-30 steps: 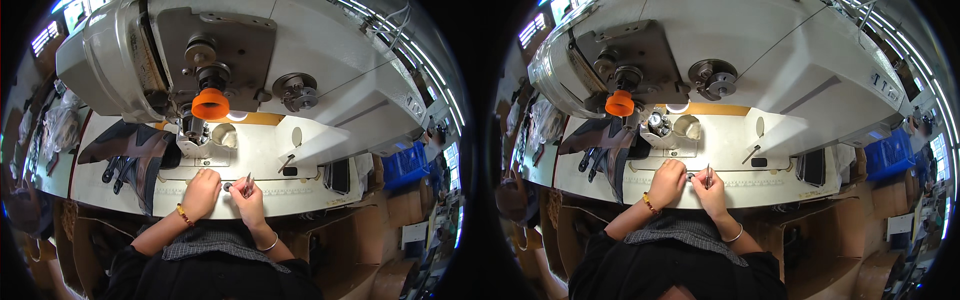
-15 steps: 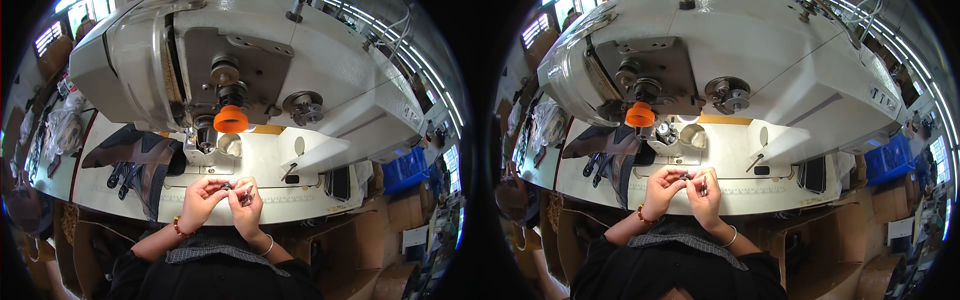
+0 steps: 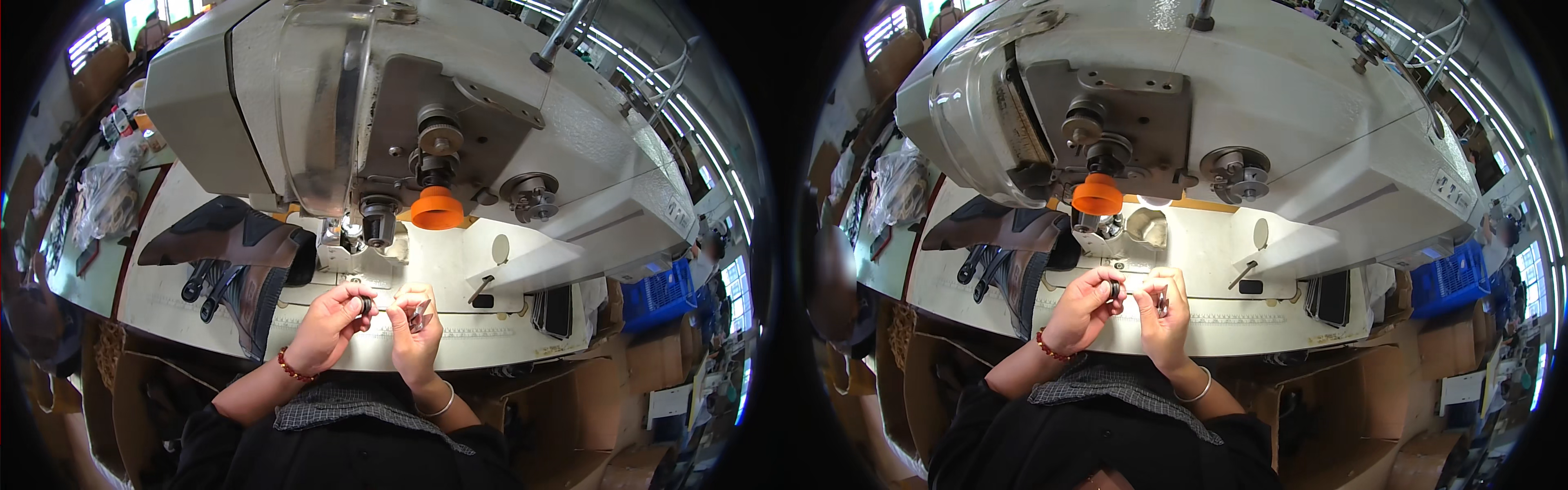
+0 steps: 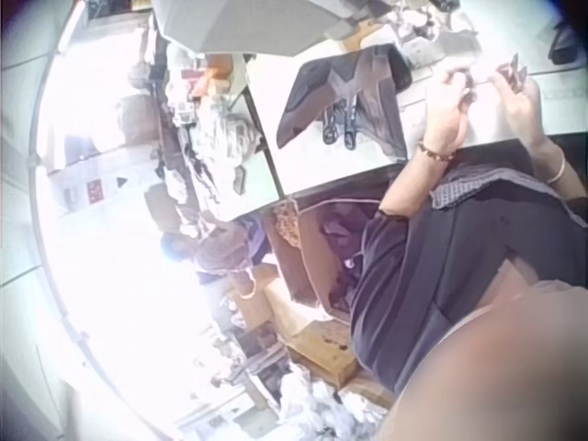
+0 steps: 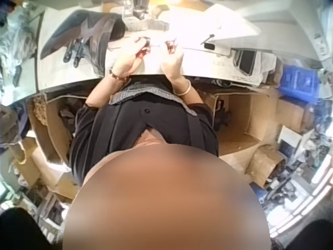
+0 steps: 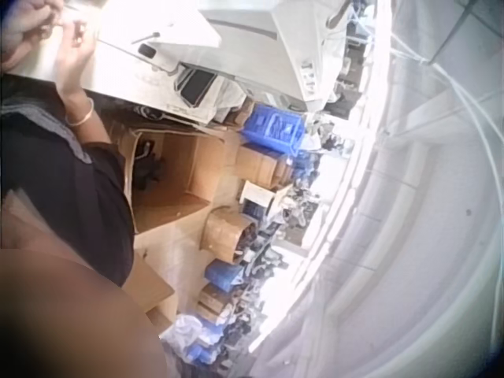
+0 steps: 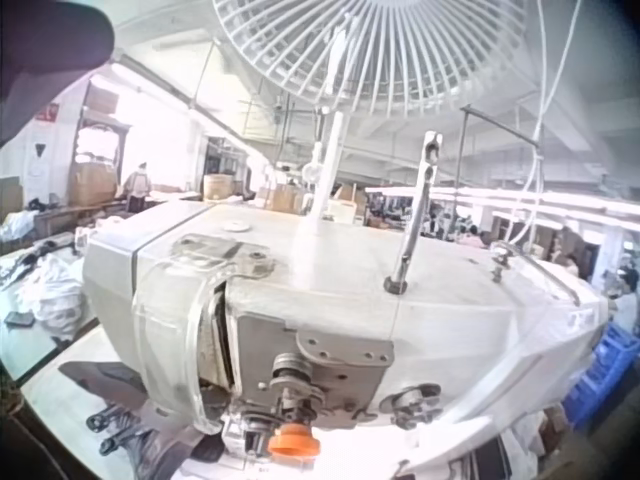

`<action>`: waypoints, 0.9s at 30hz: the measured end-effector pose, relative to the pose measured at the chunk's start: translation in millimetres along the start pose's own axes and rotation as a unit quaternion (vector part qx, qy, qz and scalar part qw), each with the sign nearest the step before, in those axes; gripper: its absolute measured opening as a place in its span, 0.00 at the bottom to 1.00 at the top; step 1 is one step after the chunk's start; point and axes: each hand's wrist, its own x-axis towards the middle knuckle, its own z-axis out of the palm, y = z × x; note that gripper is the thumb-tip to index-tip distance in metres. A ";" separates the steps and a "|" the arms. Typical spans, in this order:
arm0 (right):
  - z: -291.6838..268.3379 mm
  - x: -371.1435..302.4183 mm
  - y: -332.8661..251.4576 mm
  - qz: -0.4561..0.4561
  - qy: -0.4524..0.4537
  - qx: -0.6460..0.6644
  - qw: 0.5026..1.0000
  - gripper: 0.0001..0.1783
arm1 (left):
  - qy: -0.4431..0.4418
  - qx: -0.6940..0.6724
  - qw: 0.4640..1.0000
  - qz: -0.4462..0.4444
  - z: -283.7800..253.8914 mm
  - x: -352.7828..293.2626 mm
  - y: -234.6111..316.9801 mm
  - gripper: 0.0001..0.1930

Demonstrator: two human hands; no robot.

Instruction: The person stitches a shoe upper on a sewing machine, trims excess thread with snips, and threads a bobbin on the machine. They then place the shoe upper into a box, pick up another shoe upper, and sew it on the sewing machine.

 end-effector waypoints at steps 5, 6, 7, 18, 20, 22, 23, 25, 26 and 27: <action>-7.1 9.2 0.7 -0.003 -0.063 -0.056 0.996 0.06 | -0.065 0.283 0.956 0.025 -1.3 -7.4 11.8 0.11; -9.2 11.7 1.9 0.003 -0.088 -0.069 0.994 0.06 | -0.101 0.354 0.927 0.066 -0.2 -9.3 15.1 0.12; -11.6 14.7 3.2 0.013 -0.100 -0.068 0.993 0.06 | -0.128 0.396 0.905 0.085 0.8 -9.8 18.4 0.11; -34.0 26.0 -39.9 -0.140 -0.262 -0.312 0.903 0.16 | -0.105 0.101 0.982 -0.118 -6.4 2.4 29.4 0.13; -30.4 24.2 -47.9 -0.152 -0.250 -0.352 0.889 0.15 | -0.106 0.129 0.980 -0.104 -6.9 3.8 27.7 0.13; -28.0 22.6 -53.0 -0.135 -0.253 -0.375 0.881 0.12 | -0.107 0.169 0.975 -0.094 -6.3 4.1 25.8 0.14; -26.7 24.8 -52.3 -0.114 -0.249 -0.322 0.906 0.11 | -0.113 0.131 0.980 -0.095 -5.9 3.3 25.1 0.14; -23.8 31.9 -47.3 -0.058 -0.249 -0.196 0.947 0.10 | -0.099 0.096 0.984 -0.113 -3.9 0.3 24.5 0.14; -25.0 40.7 -43.3 -0.031 -0.257 -0.158 0.953 0.10 | -0.087 0.063 0.986 -0.125 -1.1 -2.1 23.8 0.14; -22.3 48.0 -36.8 0.007 -0.213 -0.108 0.971 0.10 | -0.093 0.058 0.985 -0.133 1.1 -4.8 25.0 0.15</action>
